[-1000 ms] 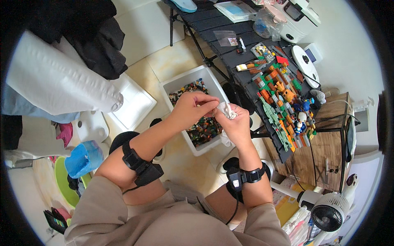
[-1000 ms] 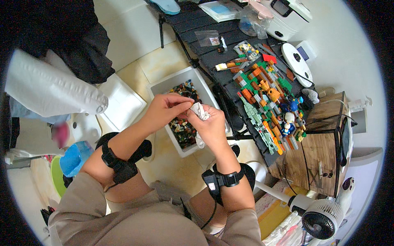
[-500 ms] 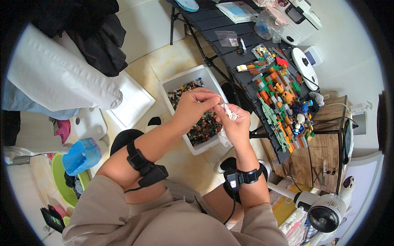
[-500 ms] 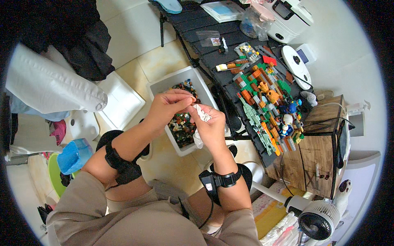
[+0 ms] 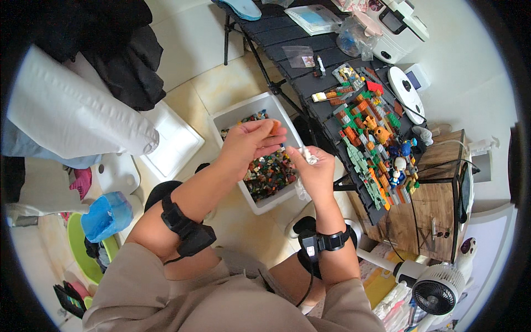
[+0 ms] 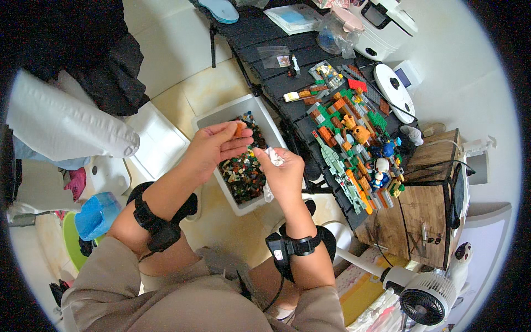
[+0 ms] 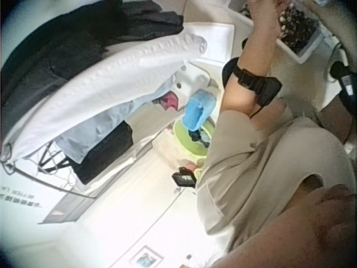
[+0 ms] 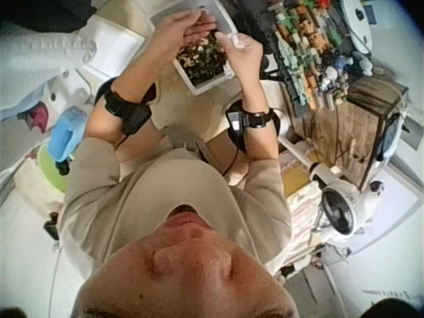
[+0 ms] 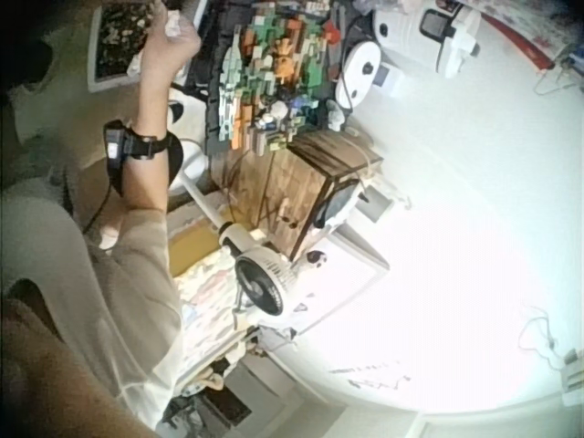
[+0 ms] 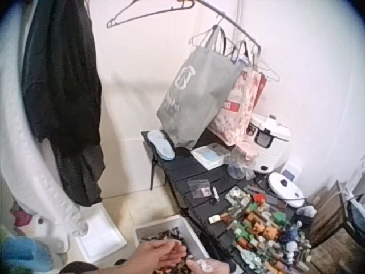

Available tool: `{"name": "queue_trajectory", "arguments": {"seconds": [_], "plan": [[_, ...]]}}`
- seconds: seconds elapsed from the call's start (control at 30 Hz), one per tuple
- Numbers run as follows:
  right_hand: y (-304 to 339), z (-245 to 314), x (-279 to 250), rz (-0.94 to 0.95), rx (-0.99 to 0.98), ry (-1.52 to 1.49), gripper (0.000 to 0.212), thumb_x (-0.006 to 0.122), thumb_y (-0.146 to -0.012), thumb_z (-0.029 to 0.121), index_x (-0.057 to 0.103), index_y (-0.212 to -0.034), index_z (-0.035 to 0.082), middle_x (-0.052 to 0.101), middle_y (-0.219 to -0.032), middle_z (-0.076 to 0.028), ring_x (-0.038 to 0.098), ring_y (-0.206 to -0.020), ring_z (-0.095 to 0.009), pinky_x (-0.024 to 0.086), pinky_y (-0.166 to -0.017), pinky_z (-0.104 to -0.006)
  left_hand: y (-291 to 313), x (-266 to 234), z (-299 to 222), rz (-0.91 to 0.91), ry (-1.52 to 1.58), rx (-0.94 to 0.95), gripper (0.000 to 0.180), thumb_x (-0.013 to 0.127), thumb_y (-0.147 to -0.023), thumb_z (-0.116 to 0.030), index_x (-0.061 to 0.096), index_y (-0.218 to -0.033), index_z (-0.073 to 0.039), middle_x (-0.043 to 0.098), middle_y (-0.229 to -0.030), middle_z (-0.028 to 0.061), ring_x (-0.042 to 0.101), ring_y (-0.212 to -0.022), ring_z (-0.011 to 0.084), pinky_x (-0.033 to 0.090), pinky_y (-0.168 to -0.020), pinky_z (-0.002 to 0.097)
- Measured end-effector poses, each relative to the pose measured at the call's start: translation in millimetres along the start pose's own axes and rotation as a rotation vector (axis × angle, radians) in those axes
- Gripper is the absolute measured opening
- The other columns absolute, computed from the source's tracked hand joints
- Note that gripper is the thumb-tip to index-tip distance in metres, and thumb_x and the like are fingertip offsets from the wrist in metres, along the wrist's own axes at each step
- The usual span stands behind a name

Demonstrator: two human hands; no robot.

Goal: The person cleans plastic building blocks one by one with a cloth and then places them onto a baseplate on a table.

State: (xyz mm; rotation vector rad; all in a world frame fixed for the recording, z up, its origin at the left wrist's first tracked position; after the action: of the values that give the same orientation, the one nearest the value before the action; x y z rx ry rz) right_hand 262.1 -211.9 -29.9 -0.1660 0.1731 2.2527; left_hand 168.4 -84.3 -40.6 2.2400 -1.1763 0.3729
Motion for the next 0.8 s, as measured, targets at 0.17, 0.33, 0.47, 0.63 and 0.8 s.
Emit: {"name": "queue_trajectory", "arguments": {"seconds": [0.17, 0.33, 0.47, 0.63, 0.8], "plan": [[0, -4, -1, -0.063, -0.158, 0.579, 0.026, 0.071, -0.076, 0.02, 0.066, -0.079, -0.004, 0.061, -0.067, -0.023, 0.064, -0.062, -0.034, 0.049, -0.056, -0.034, 4, 1, 2, 0.059, 0.072, -0.015, 0.032, 0.048, -0.095, -0.025, 0.054, -0.113, 0.001, 0.061, -0.105, 0.0127, 0.062, -0.097, 0.0214, 0.051, -0.086, 0.031], [-1, 2, -4, -0.048, 0.02, -0.059, 0.022, 0.065, -0.085, 0.021, 0.064, -0.079, 0.0, 0.061, -0.063, -0.006, 0.058, -0.054, -0.012, 0.042, -0.05, -0.0215, 2, 6, 0, 0.057, -0.027, 0.038, 0.029, 0.048, -0.095, -0.023, 0.055, -0.111, -0.001, 0.062, -0.107, 0.012, 0.062, -0.097, 0.0199, 0.05, -0.086, 0.0304], [-3, 2, 4, 0.052, 0.25, -0.718, 0.046, 0.039, -0.093, 0.048, 0.052, -0.098, 0.004, 0.058, -0.071, -0.007, 0.05, -0.05, -0.013, 0.039, -0.045, -0.0224, 0, 19, 1, 0.095, -0.159, 0.057, 0.026, 0.048, -0.095, -0.022, 0.057, -0.109, -0.002, 0.061, -0.11, 0.0106, 0.058, -0.101, 0.016, 0.049, -0.088, 0.0295], [1, 13, -8, 0.089, 0.114, -0.784, 0.037, 0.041, -0.093, 0.041, 0.052, -0.096, 0.006, 0.06, -0.075, -0.006, 0.056, -0.059, -0.015, 0.046, -0.054, -0.0266, 13, 44, -3, 0.362, -0.186, 0.093, 0.019, 0.056, -0.089, -0.017, 0.065, -0.094, 0.0, 0.046, -0.132, 0.0089, 0.054, -0.104, 0.0139, 0.043, -0.086, 0.028], [11, 1, 1, 0.198, 0.179, -0.696, 0.031, 0.058, -0.086, 0.032, 0.056, -0.096, 0.004, 0.06, -0.074, -0.003, 0.056, -0.059, -0.01, 0.044, -0.052, -0.0209, 6, 43, 10, 0.343, -0.197, 0.085, 0.017, 0.058, -0.088, -0.015, 0.066, -0.095, -0.001, 0.046, -0.133, 0.0096, 0.047, -0.114, 0.0167, 0.036, -0.096, 0.0313]]}}
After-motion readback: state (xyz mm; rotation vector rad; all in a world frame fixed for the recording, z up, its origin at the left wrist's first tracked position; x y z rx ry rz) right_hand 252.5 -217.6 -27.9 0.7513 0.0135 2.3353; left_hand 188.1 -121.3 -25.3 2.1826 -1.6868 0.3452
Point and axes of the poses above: each hand's wrist, its own y-axis away from the middle knuckle, its own x-axis out of the palm, z = x × y, the point moved 8 cm from there along -y, towards the middle knuckle
